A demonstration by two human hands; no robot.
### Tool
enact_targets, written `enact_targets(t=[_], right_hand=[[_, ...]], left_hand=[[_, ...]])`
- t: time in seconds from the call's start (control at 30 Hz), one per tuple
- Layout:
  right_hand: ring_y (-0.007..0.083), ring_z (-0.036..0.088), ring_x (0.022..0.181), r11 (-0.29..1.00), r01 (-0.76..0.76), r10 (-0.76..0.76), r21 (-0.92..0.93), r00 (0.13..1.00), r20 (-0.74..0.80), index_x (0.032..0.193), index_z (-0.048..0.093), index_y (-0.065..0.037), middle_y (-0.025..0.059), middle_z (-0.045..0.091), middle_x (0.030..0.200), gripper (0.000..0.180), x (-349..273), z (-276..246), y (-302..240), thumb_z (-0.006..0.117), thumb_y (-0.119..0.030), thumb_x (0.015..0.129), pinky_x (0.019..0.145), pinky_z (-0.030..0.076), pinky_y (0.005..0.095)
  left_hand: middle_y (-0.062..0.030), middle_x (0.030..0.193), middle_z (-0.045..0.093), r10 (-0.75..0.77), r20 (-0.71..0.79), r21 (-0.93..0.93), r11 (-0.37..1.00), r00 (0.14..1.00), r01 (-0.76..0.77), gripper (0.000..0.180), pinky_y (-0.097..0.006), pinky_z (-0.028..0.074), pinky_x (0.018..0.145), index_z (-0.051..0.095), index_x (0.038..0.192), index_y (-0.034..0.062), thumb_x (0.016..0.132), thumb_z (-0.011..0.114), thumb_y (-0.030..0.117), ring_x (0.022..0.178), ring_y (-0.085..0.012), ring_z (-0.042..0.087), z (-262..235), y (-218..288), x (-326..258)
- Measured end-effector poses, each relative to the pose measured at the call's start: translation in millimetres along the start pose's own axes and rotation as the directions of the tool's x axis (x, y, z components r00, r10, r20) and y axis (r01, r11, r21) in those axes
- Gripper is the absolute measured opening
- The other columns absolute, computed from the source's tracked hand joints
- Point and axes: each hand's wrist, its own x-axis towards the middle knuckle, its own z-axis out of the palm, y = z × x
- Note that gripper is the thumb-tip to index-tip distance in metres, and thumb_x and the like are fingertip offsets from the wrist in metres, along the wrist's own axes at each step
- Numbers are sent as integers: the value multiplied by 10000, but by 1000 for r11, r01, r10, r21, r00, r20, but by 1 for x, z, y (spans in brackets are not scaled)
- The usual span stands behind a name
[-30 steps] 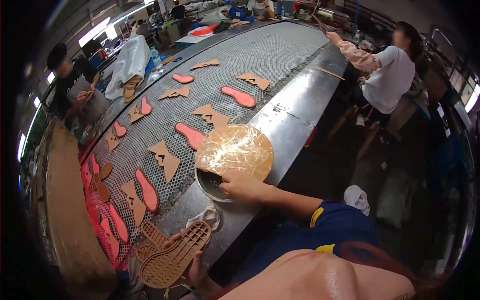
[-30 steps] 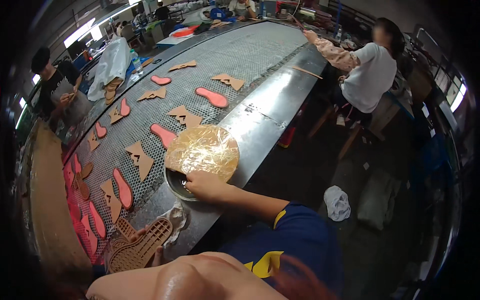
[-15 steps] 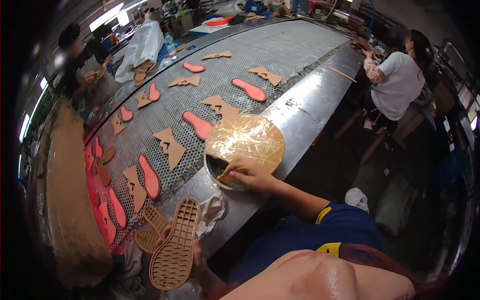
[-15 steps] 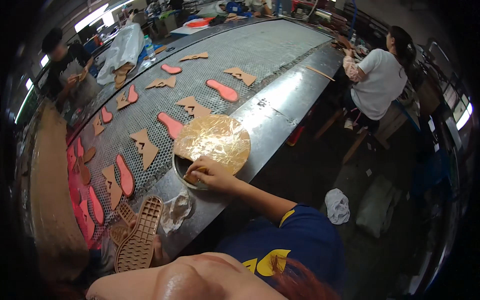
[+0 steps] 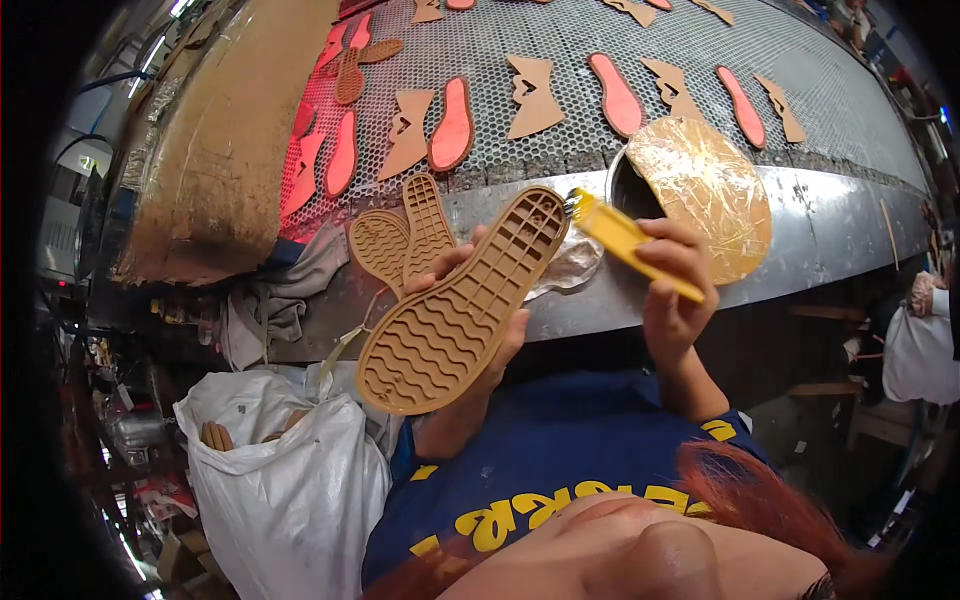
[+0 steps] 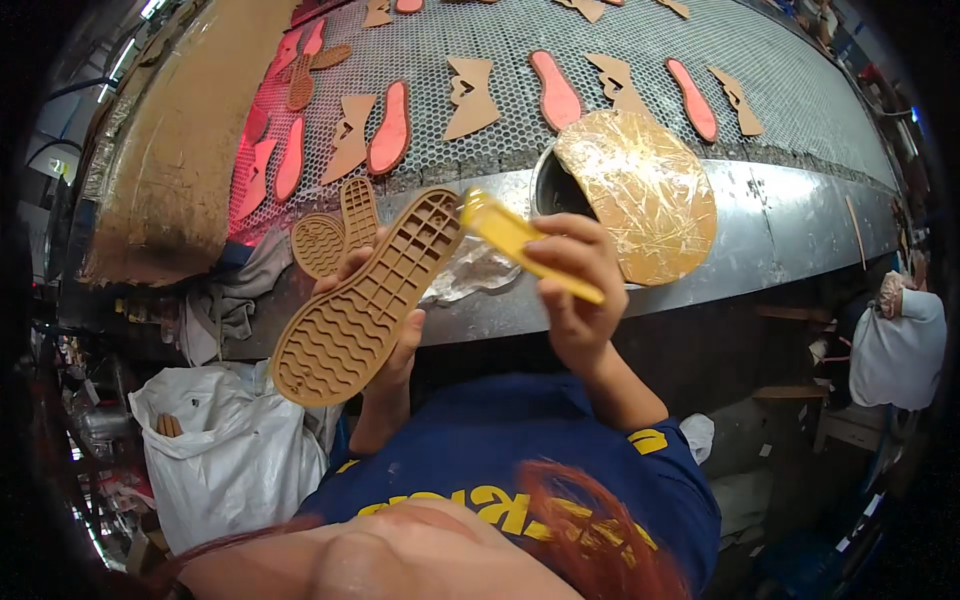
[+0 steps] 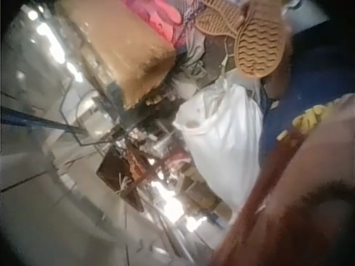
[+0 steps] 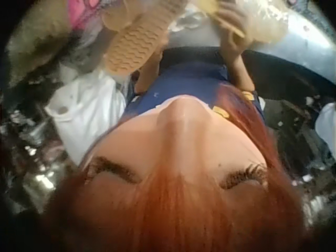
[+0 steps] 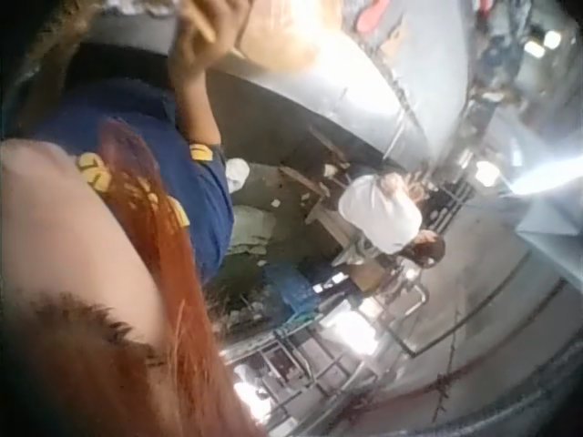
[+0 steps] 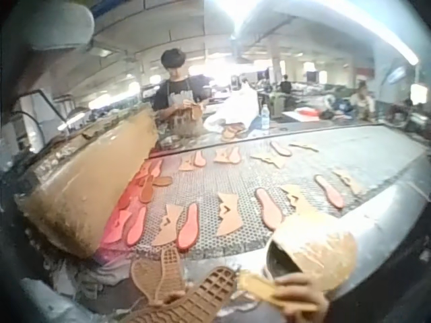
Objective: The person applies a yellow adhesive to the soles of brown sandals using a yellow brush. They repeatedly dip the brush into a container and spread the substance across the textured surface of the sandal soles, occasionally wiping the brush or the sandal with a white cloth.
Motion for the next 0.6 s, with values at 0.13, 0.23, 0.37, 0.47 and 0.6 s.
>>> enact_targets(t=[0.13,0.23,0.37,0.47,0.6], right_hand=[[231,600,897,995,90,-83,-50,988,133,1002,652,2,160,565,1059,366,5,13,-4,671,-316,821,761,494,293],[229,605,887,996,54,-45,-72,992,119,1003,653,-1,155,562,1058,352,7,16,-5,684,-295,811,755,497,293],[231,603,896,994,50,-36,-99,990,137,1003,653,-4,156,560,1058,343,8,15,-5,693,-280,804,755,495,295],[237,600,906,996,57,-46,-63,984,169,1000,651,-3,160,561,1057,337,7,16,-7,686,-282,813,761,488,295],[251,597,919,996,89,-92,23,966,240,997,645,1,167,563,1059,321,9,15,-5,660,-277,838,776,483,308]], left_hand=[[-138,1325,335,64,20,66,996,998,-65,763,-500,251,1102,239,1319,183,716,644,-52,1332,-344,276,5,-2,2],[-134,1321,330,-19,63,140,990,998,10,762,-508,258,1099,241,1318,190,720,654,-39,1336,-346,266,4,5,1],[-131,1314,331,-195,197,382,918,961,108,771,-514,268,1095,242,1315,205,716,667,-30,1339,-347,261,2,27,10],[-133,1316,328,-225,233,456,884,946,98,778,-516,271,1093,242,1314,213,712,670,-31,1340,-350,258,3,33,11],[-138,1318,327,-107,138,239,968,985,72,779,-518,264,1093,240,1313,208,709,667,-37,1339,-357,258,1,13,1]])
